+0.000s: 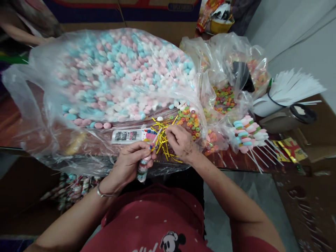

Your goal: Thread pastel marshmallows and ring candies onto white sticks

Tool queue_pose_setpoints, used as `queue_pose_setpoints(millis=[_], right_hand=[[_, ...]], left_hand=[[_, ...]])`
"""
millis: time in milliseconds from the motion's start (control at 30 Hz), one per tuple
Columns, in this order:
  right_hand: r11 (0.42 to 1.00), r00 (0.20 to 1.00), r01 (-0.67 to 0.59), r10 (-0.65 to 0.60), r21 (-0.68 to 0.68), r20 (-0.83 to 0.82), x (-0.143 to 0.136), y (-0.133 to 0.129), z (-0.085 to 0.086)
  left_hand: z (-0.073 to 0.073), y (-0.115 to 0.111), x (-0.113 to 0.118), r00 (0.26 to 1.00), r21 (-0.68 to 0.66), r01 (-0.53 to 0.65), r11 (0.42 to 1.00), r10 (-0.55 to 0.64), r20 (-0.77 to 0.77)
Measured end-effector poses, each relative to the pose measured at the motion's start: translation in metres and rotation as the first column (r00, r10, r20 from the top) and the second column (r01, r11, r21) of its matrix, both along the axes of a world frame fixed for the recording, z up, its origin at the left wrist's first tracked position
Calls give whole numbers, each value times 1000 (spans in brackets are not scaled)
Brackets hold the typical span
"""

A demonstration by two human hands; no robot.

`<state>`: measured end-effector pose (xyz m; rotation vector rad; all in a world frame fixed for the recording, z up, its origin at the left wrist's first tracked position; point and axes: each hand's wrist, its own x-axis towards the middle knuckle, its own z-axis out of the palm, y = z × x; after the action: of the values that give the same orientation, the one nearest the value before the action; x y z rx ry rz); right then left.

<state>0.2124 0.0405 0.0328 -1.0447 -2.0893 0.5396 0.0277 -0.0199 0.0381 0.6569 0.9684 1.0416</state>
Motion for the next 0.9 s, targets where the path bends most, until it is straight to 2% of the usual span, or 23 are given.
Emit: queue_pose_setpoints(millis=[67,133,200,300,433,567,667,800,900], right_hand=[[983,993,-50,31,-175,-111,-8,-12,4],[941,978,-114,50,-318,-202,-14,-22,5],[899,951,-168,40,-404,-306,-17,-28,3],[855,896,-238,10,-460,-444,-20,-30,-3],[828,869,-272,-8,-490,-495,-22,-29,-8],[829,899,-232,-17,-509,-438,-21,-29,-7],[854,943,-148,-31,-499,-332,-19,-30,-5],[883,962,-98,-34,-459,-270,-20,-32,-6],[958,986,-10,-39,-286,-165,-22,-35,-8]], left_hand=[[1,5,7,998,-20,32,999,-30,59],[0,7,12,994,-46,47,998,-42,104],[-1,7,15,992,-60,36,998,-28,121],[-3,5,17,994,-59,-2,998,9,112],[-4,1,19,995,-58,-59,997,63,77],[-3,0,19,994,-41,-101,994,102,29],[-3,1,18,994,-17,-105,994,105,18],[-5,1,17,990,17,-141,990,142,-13],[-7,1,16,984,35,-178,983,179,-20]])
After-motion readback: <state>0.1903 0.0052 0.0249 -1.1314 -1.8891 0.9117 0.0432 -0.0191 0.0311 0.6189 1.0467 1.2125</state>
